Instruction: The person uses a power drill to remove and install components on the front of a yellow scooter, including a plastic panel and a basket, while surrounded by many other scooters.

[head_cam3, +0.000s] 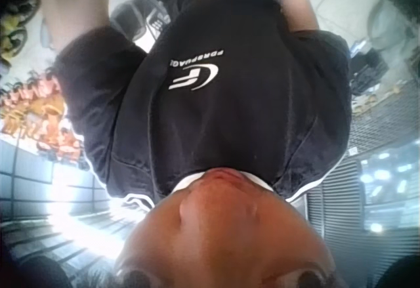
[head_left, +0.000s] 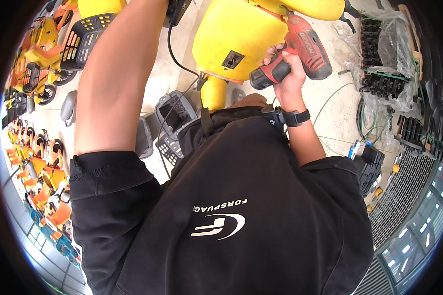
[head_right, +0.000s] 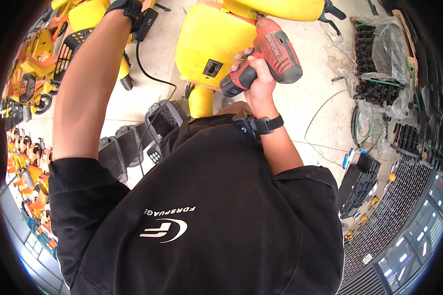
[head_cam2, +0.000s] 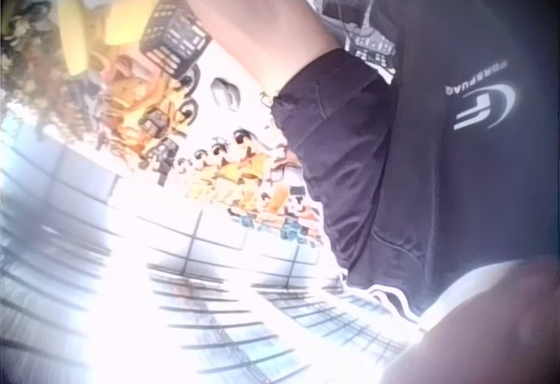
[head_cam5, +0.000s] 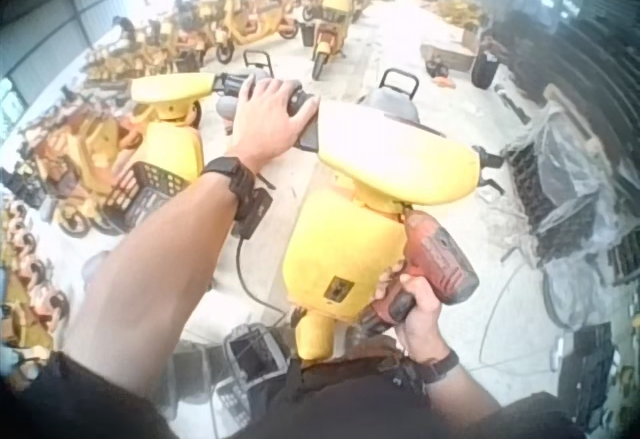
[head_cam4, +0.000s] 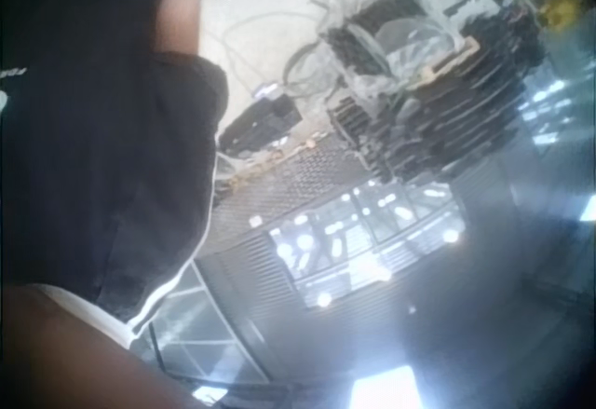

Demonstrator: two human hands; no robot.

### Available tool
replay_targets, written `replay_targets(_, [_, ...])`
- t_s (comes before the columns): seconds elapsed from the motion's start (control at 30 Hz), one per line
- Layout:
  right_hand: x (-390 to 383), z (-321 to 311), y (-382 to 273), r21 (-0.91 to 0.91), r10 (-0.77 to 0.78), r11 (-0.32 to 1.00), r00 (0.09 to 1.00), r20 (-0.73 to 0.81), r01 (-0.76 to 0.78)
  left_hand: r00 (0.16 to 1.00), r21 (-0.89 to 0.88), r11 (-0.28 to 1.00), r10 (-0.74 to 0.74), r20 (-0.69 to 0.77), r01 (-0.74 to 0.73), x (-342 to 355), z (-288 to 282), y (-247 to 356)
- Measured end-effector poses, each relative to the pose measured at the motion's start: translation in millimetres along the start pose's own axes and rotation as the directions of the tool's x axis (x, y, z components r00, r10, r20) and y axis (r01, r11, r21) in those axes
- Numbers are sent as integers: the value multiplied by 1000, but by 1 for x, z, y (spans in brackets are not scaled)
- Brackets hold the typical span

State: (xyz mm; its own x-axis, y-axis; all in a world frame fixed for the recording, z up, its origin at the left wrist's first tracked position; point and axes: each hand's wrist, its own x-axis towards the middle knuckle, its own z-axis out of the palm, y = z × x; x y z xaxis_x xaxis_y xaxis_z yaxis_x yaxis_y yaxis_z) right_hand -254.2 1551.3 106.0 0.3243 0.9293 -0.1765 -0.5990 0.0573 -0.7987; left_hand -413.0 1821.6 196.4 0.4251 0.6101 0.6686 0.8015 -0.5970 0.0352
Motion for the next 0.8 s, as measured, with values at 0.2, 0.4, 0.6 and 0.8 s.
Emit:
replay_targets(0.2, [0,9,-2,220,83,973,995,-47,-71,1000,-16,1000,-1,-10,1,-2,2,-2])
replay_targets(0.4, [-3,2,3,-42,11,999,1000,-23,-12,998,-15,999,33,-54,-34,3,10,-7])
replay_targets(0.6, [-3,3,6,-126,-80,989,997,-6,79,998,-54,997,45,-33,-47,5,11,-7])
replay_targets(0.8, [0,3,0,-158,-118,980,993,26,120,997,-39,997,61,-38,-63,7,14,-9])
